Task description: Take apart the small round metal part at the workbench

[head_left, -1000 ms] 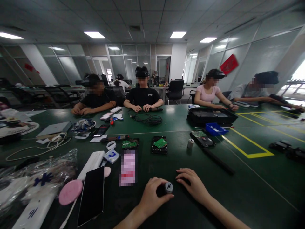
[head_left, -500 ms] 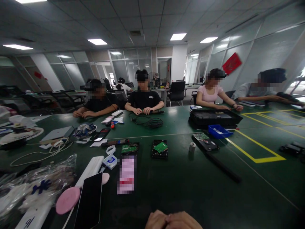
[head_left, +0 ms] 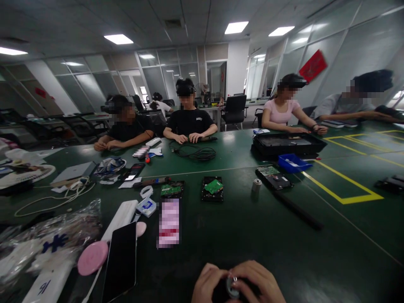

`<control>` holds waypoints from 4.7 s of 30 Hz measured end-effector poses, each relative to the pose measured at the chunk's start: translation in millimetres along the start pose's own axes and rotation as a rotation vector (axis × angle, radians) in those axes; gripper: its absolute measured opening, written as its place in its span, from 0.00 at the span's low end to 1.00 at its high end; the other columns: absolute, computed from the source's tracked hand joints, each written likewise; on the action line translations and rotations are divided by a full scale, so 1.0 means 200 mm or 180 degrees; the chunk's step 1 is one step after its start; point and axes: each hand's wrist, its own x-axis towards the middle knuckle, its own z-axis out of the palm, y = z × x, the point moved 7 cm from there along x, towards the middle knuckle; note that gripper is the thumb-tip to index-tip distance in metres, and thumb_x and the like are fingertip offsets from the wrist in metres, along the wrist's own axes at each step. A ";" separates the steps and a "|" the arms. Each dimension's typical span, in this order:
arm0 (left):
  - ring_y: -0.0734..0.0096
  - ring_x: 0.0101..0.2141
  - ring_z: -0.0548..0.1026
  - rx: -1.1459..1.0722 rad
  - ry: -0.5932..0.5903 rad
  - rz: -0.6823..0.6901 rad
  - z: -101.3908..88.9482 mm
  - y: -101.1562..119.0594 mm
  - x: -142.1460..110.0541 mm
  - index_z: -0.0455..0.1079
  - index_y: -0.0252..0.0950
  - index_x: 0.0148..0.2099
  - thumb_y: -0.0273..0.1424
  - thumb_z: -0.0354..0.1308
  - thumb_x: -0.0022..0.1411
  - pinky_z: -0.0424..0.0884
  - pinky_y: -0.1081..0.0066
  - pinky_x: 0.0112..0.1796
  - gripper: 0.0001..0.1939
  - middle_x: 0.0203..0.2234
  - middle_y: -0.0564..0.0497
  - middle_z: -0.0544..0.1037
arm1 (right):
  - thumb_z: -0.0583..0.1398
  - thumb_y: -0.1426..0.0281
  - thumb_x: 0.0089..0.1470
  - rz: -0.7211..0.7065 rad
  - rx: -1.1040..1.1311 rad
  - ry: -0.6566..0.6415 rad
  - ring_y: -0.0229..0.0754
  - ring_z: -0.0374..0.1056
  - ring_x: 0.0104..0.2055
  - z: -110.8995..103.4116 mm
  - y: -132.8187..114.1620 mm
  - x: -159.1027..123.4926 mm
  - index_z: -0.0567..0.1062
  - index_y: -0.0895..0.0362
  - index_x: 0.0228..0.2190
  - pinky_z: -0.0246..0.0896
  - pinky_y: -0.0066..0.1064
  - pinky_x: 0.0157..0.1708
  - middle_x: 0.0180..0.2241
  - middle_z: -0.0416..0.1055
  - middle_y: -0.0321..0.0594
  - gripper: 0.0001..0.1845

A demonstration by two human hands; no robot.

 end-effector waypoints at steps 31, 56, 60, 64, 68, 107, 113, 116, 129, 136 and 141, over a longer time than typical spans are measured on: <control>0.63 0.36 0.73 -0.0254 -0.0169 -0.0108 -0.05 0.01 0.00 0.72 0.39 0.49 0.39 0.64 0.54 0.73 0.68 0.37 0.20 0.35 0.47 0.78 | 0.59 0.66 0.56 0.0445 -0.0142 -0.0432 0.42 0.71 0.37 0.03 -0.01 -0.01 0.78 0.49 0.34 0.69 0.30 0.36 0.36 0.73 0.42 0.07; 0.63 0.37 0.73 -0.0151 -0.0217 -0.0184 -0.07 0.03 0.00 0.70 0.39 0.50 0.37 0.66 0.53 0.73 0.67 0.39 0.22 0.37 0.47 0.78 | 0.65 0.61 0.47 0.1907 -0.0786 -0.1069 0.41 0.67 0.30 -0.15 0.37 -0.08 0.80 0.43 0.34 0.58 0.32 0.32 0.31 0.72 0.35 0.08; 0.64 0.37 0.73 -0.0140 -0.0194 -0.0128 -0.07 0.03 0.00 0.70 0.39 0.50 0.36 0.66 0.53 0.73 0.68 0.38 0.22 0.37 0.47 0.78 | 0.64 0.60 0.49 0.1957 -0.0833 -0.1073 0.40 0.67 0.30 -0.14 0.36 -0.07 0.80 0.44 0.34 0.58 0.32 0.34 0.31 0.72 0.35 0.08; 0.64 0.37 0.74 -0.0109 -0.0121 -0.0054 -0.07 0.03 0.00 0.70 0.39 0.50 0.35 0.67 0.52 0.73 0.68 0.38 0.22 0.37 0.48 0.78 | 0.63 0.60 0.50 0.1967 -0.0826 -0.1044 0.39 0.67 0.32 -0.14 0.33 -0.06 0.80 0.44 0.34 0.57 0.31 0.35 0.32 0.72 0.35 0.08; 0.64 0.37 0.74 -0.0070 -0.0125 -0.0050 -0.07 0.04 0.00 0.70 0.39 0.50 0.34 0.67 0.52 0.73 0.68 0.38 0.22 0.37 0.48 0.78 | 0.63 0.61 0.50 0.1962 -0.0849 -0.1018 0.39 0.67 0.32 -0.13 0.30 -0.05 0.79 0.44 0.35 0.57 0.32 0.36 0.33 0.72 0.35 0.08; 0.64 0.35 0.75 -0.0092 -0.0082 0.0019 -0.07 0.06 0.01 0.70 0.36 0.46 0.35 0.65 0.54 0.73 0.67 0.38 0.17 0.36 0.46 0.78 | 0.59 0.74 0.56 -0.0431 -0.0368 -0.0596 0.36 0.75 0.38 -0.02 -0.11 0.04 0.75 0.49 0.42 0.62 0.32 0.48 0.38 0.78 0.35 0.12; 0.63 0.38 0.75 -0.0159 -0.0159 -0.0097 -0.07 0.06 0.00 0.70 0.37 0.47 0.34 0.64 0.55 0.72 0.65 0.41 0.18 0.38 0.46 0.78 | 0.60 0.74 0.55 -0.0448 -0.0312 -0.0386 0.38 0.74 0.36 -0.03 -0.12 0.04 0.76 0.49 0.40 0.66 0.33 0.39 0.35 0.79 0.35 0.11; 0.63 0.37 0.75 -0.0178 -0.0171 -0.0104 -0.07 0.06 0.01 0.70 0.37 0.47 0.34 0.64 0.55 0.72 0.66 0.40 0.17 0.38 0.46 0.78 | 0.59 0.76 0.55 -0.0464 -0.0149 -0.0198 0.39 0.73 0.36 -0.03 -0.12 0.03 0.77 0.50 0.38 0.66 0.32 0.36 0.35 0.78 0.36 0.11; 0.65 0.37 0.74 -0.0312 -0.0114 -0.0159 -0.07 0.06 0.01 0.70 0.37 0.46 0.27 0.64 0.53 0.72 0.70 0.38 0.16 0.37 0.49 0.78 | 0.60 0.77 0.53 -0.0332 0.0092 -0.0032 0.38 0.73 0.37 -0.01 -0.14 0.04 0.76 0.53 0.33 0.66 0.33 0.46 0.33 0.78 0.37 0.07; 0.65 0.36 0.74 -0.0315 -0.0126 -0.0181 -0.06 0.04 0.00 0.71 0.37 0.45 0.26 0.64 0.52 0.72 0.69 0.38 0.16 0.36 0.49 0.78 | 0.58 0.76 0.56 -0.0469 0.0088 0.0071 0.37 0.75 0.34 -0.01 -0.17 0.06 0.76 0.53 0.32 0.68 0.31 0.45 0.30 0.78 0.36 0.07; 0.64 0.37 0.74 -0.0316 -0.0114 -0.0137 -0.07 0.05 0.01 0.71 0.37 0.46 0.26 0.62 0.53 0.72 0.68 0.39 0.15 0.37 0.48 0.78 | 0.59 0.77 0.55 -0.0693 -0.0083 0.0144 0.37 0.74 0.37 0.00 -0.16 0.03 0.75 0.52 0.32 0.68 0.30 0.46 0.35 0.77 0.38 0.08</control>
